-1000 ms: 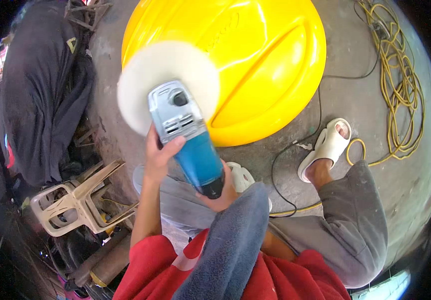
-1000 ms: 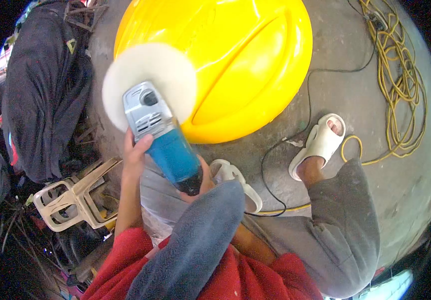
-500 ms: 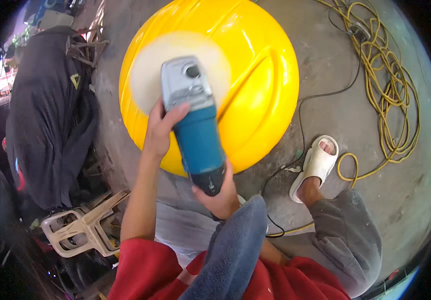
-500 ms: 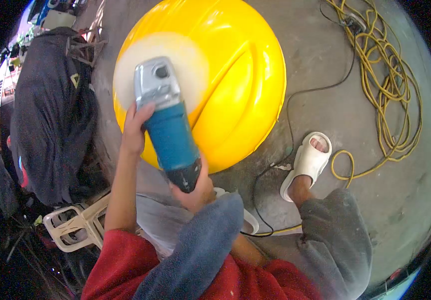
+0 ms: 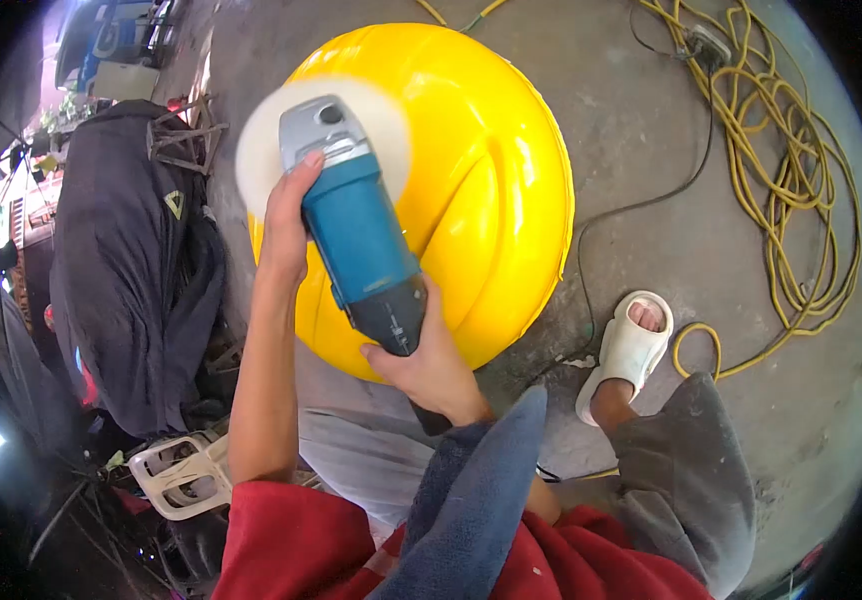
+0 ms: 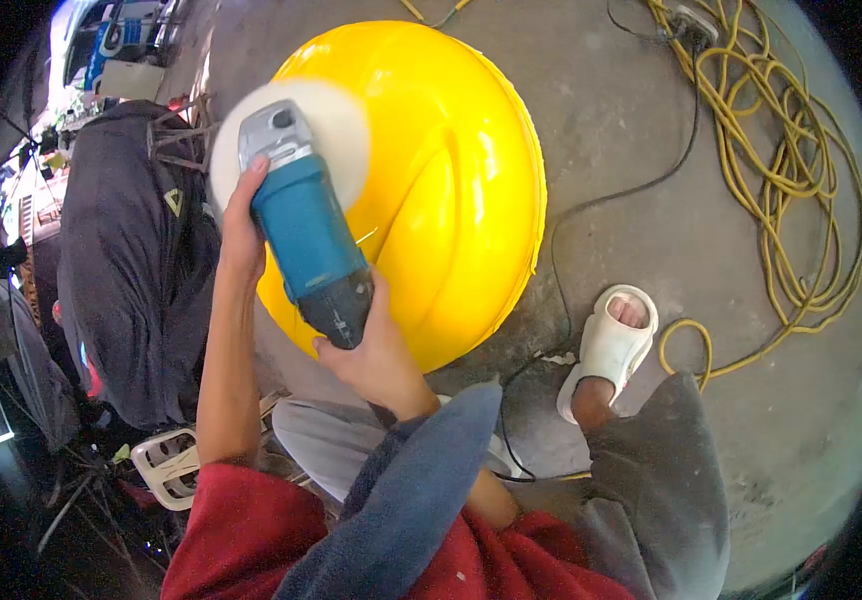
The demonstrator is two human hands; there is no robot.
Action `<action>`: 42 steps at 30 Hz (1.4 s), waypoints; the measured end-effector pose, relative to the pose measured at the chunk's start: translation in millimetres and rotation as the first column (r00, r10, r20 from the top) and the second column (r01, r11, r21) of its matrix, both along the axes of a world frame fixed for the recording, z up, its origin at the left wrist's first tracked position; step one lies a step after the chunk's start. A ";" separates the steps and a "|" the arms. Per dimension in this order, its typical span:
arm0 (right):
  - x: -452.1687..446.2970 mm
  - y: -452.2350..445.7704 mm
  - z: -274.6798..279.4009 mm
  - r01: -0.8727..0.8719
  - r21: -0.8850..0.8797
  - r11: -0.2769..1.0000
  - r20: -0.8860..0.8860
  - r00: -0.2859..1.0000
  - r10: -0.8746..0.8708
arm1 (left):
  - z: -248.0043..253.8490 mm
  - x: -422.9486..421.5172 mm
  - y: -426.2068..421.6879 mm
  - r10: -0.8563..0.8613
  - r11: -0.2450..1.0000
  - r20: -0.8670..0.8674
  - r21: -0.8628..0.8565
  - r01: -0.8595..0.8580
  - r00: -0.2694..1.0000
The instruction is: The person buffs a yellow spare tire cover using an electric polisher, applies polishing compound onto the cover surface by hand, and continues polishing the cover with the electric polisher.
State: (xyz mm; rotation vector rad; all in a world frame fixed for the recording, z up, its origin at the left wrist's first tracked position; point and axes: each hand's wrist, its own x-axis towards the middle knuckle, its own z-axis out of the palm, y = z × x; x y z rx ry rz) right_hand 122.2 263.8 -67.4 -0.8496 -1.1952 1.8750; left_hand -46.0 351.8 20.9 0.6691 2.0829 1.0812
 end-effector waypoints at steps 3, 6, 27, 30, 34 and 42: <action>19.4 27.5 8.0 -0.048 -0.175 0.983 -0.018 0.999 0.046 | -3.0 19.4 33.1 -0.063 0.997 -0.008 -0.054 0.062 0.998; 28.6 49.4 16.8 -0.139 -0.357 0.924 -0.058 0.990 0.127 | -7.1 17.9 51.6 -0.099 0.992 -0.018 -0.084 0.097 0.995; 12.7 32.7 22.1 -0.156 -0.282 0.947 0.004 0.986 0.164 | -1.8 1.9 21.3 -0.008 0.999 -0.009 -0.048 0.008 1.000; 4.4 24.7 25.9 -0.147 -0.396 0.906 0.007 0.987 0.163 | -1.3 -3.8 24.2 -0.089 0.994 -0.011 -0.061 0.088 0.996; -10.1 -1.6 19.7 0.020 -0.420 0.907 0.072 0.997 0.012 | 0.8 20.3 39.5 -0.325 0.944 -0.070 -0.092 0.318 0.943; -27.2 2.0 11.6 -0.057 -0.429 0.902 -0.035 0.998 0.047 | 0.3 -5.4 24.8 -0.282 0.958 -0.144 -0.087 0.272 0.949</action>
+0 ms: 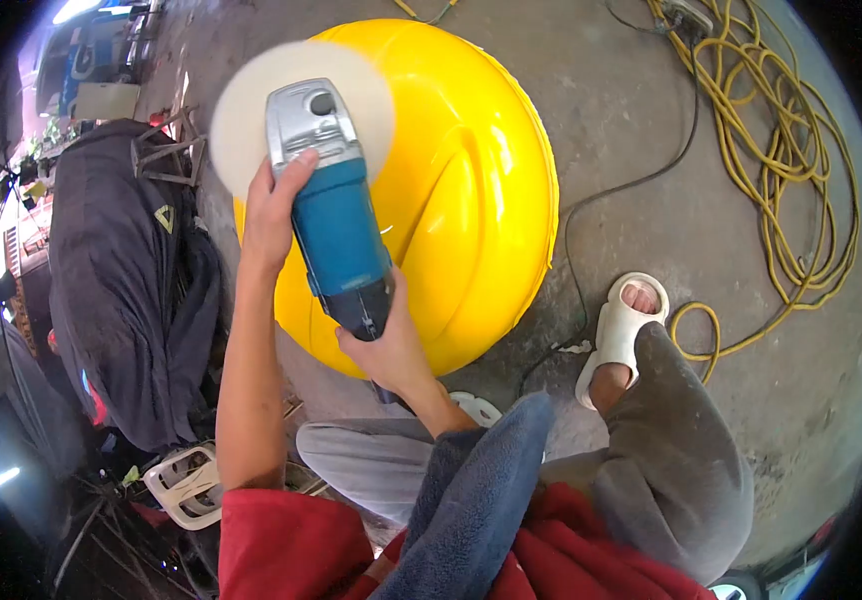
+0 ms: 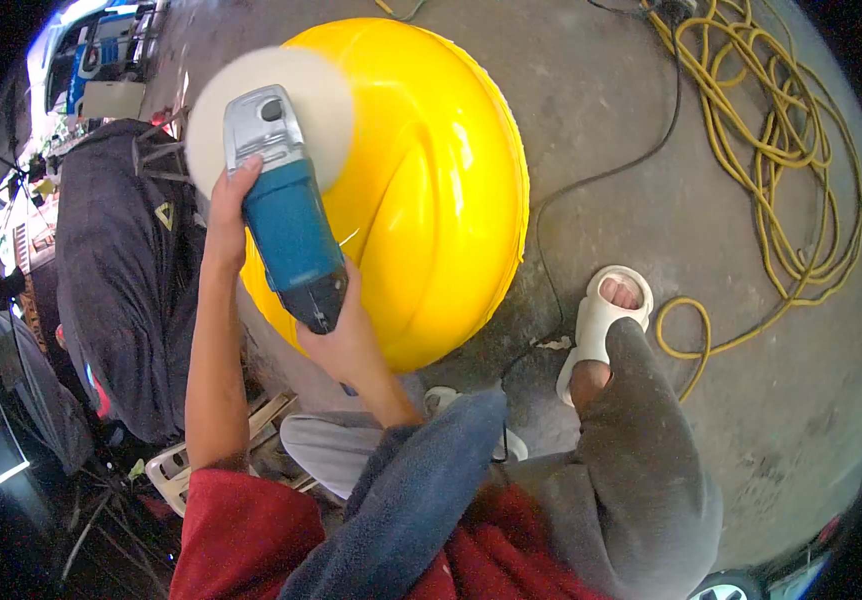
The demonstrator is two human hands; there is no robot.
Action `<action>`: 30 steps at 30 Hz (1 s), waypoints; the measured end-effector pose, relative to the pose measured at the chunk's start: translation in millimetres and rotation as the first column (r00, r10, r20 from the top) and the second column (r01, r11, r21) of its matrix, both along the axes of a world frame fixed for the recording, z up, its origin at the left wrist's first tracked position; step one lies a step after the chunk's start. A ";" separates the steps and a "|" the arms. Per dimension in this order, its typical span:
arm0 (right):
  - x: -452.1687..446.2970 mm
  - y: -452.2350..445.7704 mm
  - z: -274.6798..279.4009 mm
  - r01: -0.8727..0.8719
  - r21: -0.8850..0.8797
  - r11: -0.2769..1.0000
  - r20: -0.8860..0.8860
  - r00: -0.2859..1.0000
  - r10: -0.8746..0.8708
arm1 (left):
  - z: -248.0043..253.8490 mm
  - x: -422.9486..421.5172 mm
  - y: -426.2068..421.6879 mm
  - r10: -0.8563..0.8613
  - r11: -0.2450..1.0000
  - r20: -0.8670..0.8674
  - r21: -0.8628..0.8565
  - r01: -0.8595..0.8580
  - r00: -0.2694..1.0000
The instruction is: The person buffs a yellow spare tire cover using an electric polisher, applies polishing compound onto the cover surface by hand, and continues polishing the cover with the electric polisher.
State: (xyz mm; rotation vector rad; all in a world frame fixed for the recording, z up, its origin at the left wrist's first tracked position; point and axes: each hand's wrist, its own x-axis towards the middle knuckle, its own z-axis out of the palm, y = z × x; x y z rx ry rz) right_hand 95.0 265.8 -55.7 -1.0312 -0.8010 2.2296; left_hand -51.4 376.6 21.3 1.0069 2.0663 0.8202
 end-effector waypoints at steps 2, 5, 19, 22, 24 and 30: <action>-5.6 2.4 0.0 0.018 0.017 1.000 0.004 1.000 -0.018 | 1.8 -3.3 4.7 0.011 1.000 -0.016 -0.011 -0.011 1.000; -15.1 -15.7 -7.1 0.125 0.078 0.989 0.007 0.992 -0.126 | 1.7 9.8 8.6 -0.070 0.997 -0.022 -0.014 0.070 0.997; -12.7 12.3 8.7 0.007 -0.034 0.999 0.029 1.000 -0.006 | -6.2 -21.6 15.6 -0.033 0.999 -0.061 -0.037 0.031 0.998; -18.3 0.4 4.6 0.102 0.018 0.995 0.044 0.994 -0.102 | -2.6 3.0 21.2 -0.091 0.996 -0.042 -0.026 0.090 0.995; -17.4 -11.6 3.2 0.232 -0.045 0.972 -0.019 0.972 -0.233 | -4.5 19.1 23.2 -0.170 0.985 -0.084 -0.049 0.166 0.982; -3.8 -7.8 5.9 0.200 -0.022 0.980 0.062 0.978 -0.198 | -4.2 22.5 31.6 -0.276 0.960 -0.060 -0.067 0.272 0.959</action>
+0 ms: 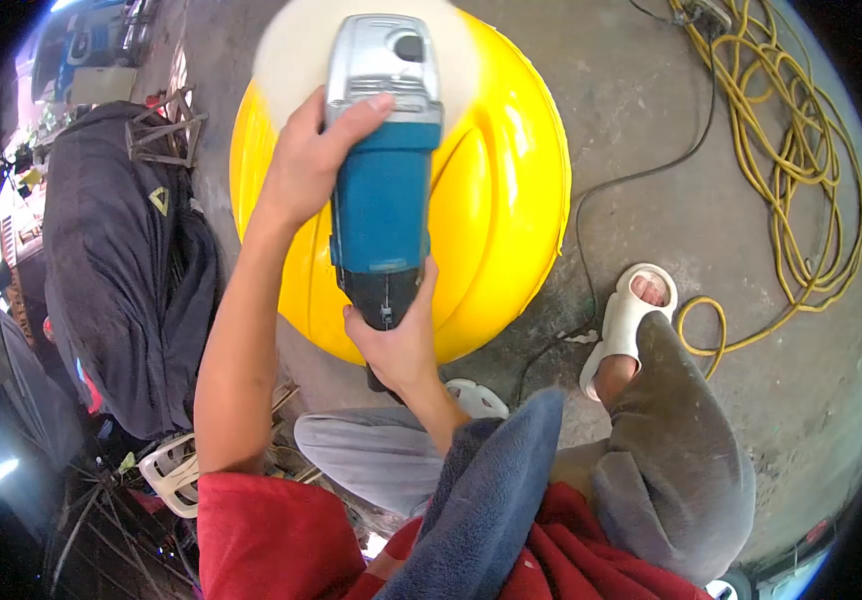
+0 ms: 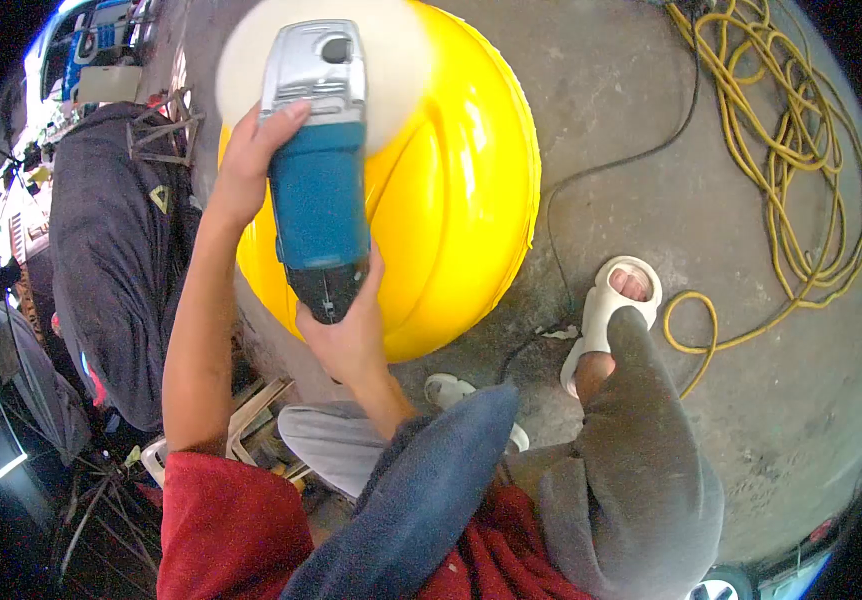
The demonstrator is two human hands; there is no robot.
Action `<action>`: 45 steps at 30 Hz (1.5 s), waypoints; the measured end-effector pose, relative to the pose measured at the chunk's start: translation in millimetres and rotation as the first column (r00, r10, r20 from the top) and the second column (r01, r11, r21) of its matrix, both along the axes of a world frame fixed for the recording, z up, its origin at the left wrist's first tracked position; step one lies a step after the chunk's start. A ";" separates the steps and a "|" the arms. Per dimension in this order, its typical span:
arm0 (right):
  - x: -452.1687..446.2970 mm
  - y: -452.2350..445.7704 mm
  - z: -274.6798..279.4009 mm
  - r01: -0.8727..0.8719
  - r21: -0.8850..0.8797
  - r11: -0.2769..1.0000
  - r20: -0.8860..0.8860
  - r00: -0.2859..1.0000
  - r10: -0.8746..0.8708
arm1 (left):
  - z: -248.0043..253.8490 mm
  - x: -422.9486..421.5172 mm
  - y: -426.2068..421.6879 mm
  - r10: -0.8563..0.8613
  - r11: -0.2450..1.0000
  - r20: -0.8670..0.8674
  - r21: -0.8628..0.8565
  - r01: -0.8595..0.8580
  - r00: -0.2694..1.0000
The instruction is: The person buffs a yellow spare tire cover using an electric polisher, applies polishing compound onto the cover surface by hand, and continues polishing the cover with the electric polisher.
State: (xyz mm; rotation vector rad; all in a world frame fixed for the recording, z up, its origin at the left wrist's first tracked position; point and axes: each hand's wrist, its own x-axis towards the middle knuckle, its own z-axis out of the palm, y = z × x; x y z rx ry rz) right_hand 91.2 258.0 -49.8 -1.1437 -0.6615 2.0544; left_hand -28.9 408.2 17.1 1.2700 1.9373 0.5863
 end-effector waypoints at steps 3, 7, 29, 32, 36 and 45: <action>-7.5 19.6 -1.5 -0.052 0.035 0.998 -0.026 0.998 0.053 | -0.3 -21.2 5.7 0.125 0.992 0.031 0.018 -0.126 0.992; -19.0 37.4 4.6 -0.058 0.021 0.998 -0.127 0.990 0.060 | 2.5 -48.6 13.4 0.187 0.982 -0.003 0.002 -0.187 0.982; -9.5 20.0 37.8 -0.289 0.237 0.927 -0.152 0.932 0.329 | 68.7 -58.7 -52.8 0.485 0.838 0.103 0.231 -0.495 0.869; 21.2 56.2 79.7 -0.510 0.304 0.805 0.034 0.850 0.526 | 87.3 -58.5 -81.2 0.588 0.690 0.347 0.257 -0.677 0.731; 56.2 111.8 126.5 -0.815 0.288 0.502 0.335 0.577 0.745 | 98.4 -24.6 -95.6 0.583 0.495 0.633 0.219 -0.841 0.509; 160.1 251.3 197.7 -0.969 -0.153 0.196 0.680 0.040 0.732 | 21.9 118.2 -22.4 0.583 0.296 0.811 -0.156 -0.942 0.049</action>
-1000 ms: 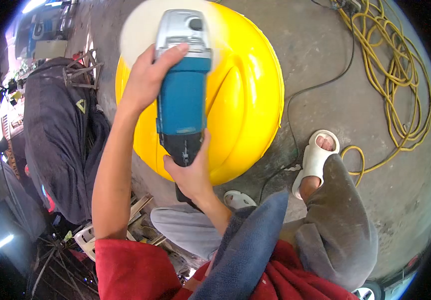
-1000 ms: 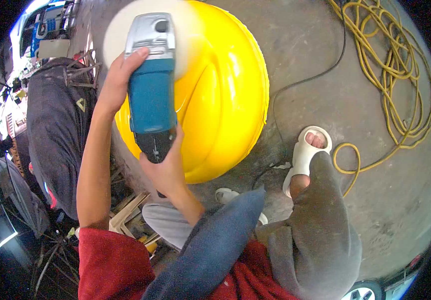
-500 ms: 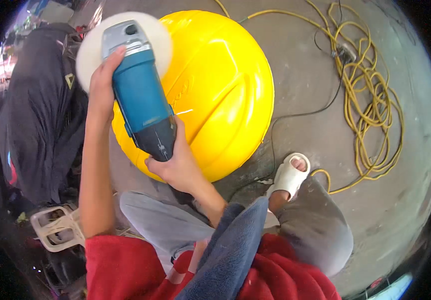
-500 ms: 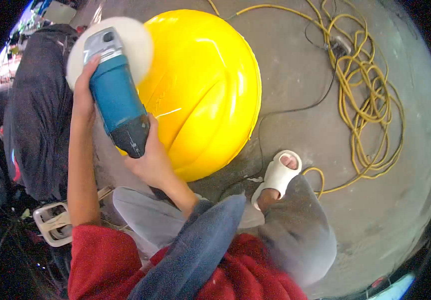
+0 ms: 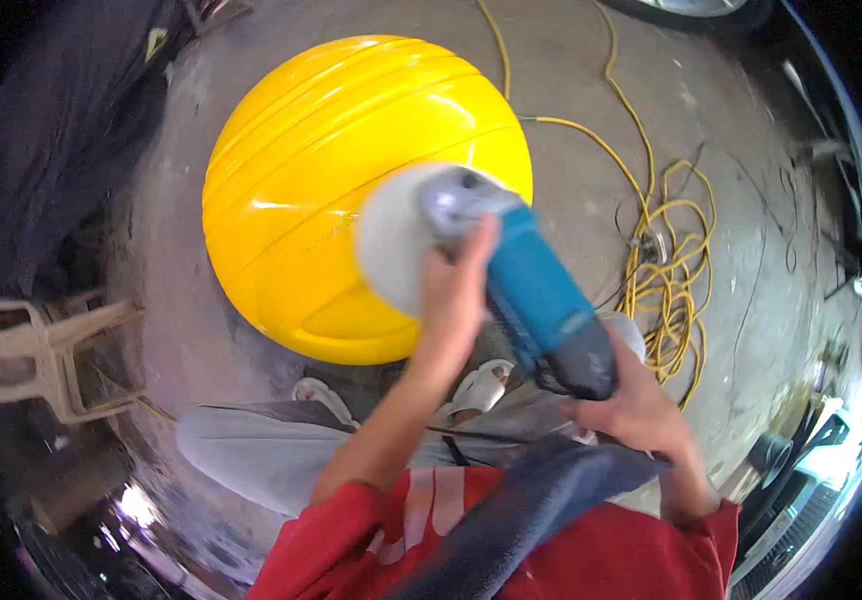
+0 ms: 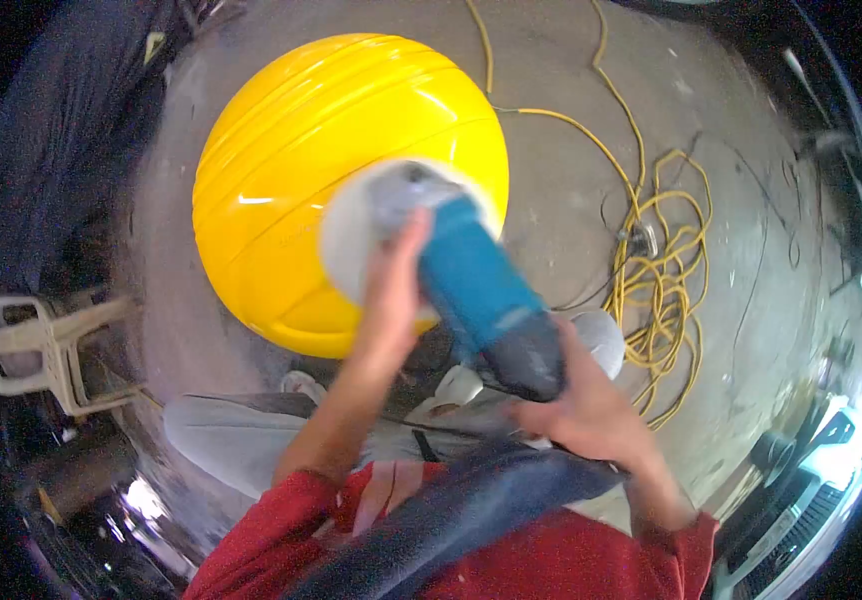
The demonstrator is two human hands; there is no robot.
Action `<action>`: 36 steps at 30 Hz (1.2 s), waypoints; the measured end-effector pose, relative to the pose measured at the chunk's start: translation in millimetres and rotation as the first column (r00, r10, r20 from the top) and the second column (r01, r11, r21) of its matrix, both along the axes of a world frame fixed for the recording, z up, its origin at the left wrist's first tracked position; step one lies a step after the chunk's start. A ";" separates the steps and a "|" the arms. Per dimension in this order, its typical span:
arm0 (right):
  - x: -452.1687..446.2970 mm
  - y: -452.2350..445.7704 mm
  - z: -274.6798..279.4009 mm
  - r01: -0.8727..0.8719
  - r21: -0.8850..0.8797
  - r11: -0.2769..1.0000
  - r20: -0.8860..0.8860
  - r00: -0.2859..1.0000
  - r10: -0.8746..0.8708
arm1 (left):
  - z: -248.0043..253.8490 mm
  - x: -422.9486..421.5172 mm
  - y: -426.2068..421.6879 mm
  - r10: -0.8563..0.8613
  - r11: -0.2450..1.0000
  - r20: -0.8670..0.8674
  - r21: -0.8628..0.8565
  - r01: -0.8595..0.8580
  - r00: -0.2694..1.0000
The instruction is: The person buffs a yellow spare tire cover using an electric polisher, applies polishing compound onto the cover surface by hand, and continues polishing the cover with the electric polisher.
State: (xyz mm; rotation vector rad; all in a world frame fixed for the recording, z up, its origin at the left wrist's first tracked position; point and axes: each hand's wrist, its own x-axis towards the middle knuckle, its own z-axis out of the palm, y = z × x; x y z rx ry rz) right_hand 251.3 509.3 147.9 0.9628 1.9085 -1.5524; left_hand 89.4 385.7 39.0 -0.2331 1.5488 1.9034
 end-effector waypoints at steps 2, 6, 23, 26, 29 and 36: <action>11.1 26.0 1.0 0.056 -0.051 0.997 0.045 0.997 -0.054 | -8.1 21.7 31.5 -0.058 0.998 0.074 0.002 0.058 0.996; 12.8 62.1 -14.3 0.131 -0.033 0.991 0.058 0.990 -0.129 | -37.7 31.3 72.2 -0.003 0.998 0.085 -0.066 0.008 0.996; -23.1 77.5 -20.1 0.294 -0.101 0.951 0.112 0.953 -0.283 | -35.4 -14.3 98.9 -0.166 0.961 -0.031 -0.228 0.154 0.986; -27.7 73.0 -26.0 0.280 -0.092 0.956 0.109 0.957 -0.270 | -31.4 -17.5 88.4 -0.135 0.963 -0.049 -0.242 0.120 0.990; -40.0 61.4 -31.8 0.190 -0.098 0.977 0.093 0.979 -0.181 | -34.1 -23.7 56.5 -0.030 0.973 -0.101 -0.231 0.005 0.994; -40.6 60.3 -38.4 0.045 -0.127 0.991 0.055 0.998 -0.038 | -31.2 -14.4 32.5 0.055 0.972 -0.027 -0.227 -0.060 0.998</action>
